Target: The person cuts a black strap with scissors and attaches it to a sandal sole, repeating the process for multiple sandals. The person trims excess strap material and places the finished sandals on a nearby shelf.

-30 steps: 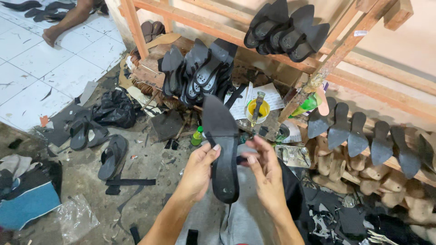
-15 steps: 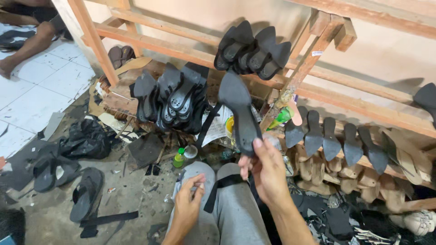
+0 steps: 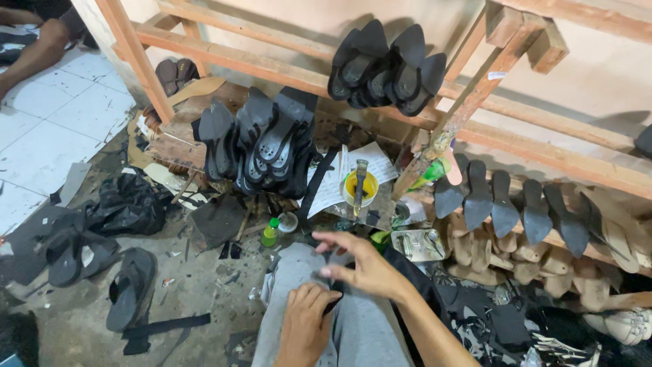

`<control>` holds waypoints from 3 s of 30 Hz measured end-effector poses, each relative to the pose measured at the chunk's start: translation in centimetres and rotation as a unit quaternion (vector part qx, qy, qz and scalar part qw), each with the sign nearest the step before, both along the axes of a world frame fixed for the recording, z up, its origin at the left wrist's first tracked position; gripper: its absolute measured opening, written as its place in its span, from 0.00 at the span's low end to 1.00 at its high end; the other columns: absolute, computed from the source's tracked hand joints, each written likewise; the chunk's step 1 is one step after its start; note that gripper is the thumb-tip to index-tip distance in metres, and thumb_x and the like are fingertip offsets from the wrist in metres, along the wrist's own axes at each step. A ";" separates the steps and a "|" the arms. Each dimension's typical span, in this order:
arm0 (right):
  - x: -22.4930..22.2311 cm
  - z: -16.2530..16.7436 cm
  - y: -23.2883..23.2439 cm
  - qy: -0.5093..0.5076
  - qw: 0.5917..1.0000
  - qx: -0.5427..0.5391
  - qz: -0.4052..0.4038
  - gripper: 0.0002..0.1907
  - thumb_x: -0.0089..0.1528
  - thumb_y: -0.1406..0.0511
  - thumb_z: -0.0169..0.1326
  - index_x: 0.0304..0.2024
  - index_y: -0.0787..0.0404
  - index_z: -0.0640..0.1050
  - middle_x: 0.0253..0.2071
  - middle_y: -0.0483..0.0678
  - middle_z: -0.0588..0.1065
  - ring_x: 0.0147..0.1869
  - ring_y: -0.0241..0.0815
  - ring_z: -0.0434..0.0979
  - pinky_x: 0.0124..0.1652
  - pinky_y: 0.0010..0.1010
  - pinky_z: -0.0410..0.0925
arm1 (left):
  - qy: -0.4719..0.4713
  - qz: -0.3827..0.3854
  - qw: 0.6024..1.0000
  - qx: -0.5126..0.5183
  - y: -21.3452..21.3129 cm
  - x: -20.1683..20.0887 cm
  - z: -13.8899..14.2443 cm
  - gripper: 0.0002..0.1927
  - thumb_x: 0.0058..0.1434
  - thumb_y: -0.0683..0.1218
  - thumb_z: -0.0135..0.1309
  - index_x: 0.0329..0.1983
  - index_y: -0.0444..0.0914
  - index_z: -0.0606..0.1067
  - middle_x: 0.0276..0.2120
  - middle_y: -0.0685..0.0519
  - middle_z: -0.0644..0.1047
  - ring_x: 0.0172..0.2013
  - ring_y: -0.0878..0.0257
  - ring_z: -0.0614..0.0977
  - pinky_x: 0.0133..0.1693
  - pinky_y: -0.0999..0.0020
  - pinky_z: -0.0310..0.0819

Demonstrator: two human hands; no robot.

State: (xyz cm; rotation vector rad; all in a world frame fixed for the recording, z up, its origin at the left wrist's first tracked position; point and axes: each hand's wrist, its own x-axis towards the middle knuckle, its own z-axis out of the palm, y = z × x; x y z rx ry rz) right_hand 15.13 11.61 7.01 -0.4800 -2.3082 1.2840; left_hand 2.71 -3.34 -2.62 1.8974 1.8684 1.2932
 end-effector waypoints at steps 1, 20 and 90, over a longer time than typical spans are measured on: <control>0.9 -0.7 -1.3 -0.018 0.995 0.087 0.053 0.39 0.53 0.66 0.69 0.65 0.64 0.69 0.54 0.53 0.75 0.60 0.50 0.70 0.58 0.41 0.62 | -0.047 0.001 0.999 0.001 -0.2 -0.2 0.1 0.18 0.51 0.38 0.59 0.46 0.41 0.78 0.39 0.52 0.78 0.49 0.53 0.77 0.49 0.58 0.67; 11.1 3.8 -3.0 -0.014 0.952 -0.072 -0.298 0.06 0.58 0.69 0.63 0.36 0.66 0.83 0.32 0.43 0.80 0.36 0.33 0.76 0.39 0.26 0.68 | -0.659 -0.161 0.710 -0.188 4.4 1.1 7.9 0.16 0.66 0.43 0.54 0.53 0.30 0.78 0.31 0.50 0.79 0.31 0.64 0.81 0.35 0.70 0.77; 10.3 -6.2 -7.7 0.162 0.826 -0.492 -0.221 0.19 0.63 0.64 0.60 0.54 0.68 0.81 0.28 0.41 0.68 0.20 0.25 0.52 0.20 0.20 0.47 | -0.751 -0.181 0.633 0.050 5.7 0.3 8.2 0.29 0.69 0.42 0.51 0.71 0.33 0.58 0.57 0.44 0.74 0.54 0.57 0.78 0.59 0.56 0.70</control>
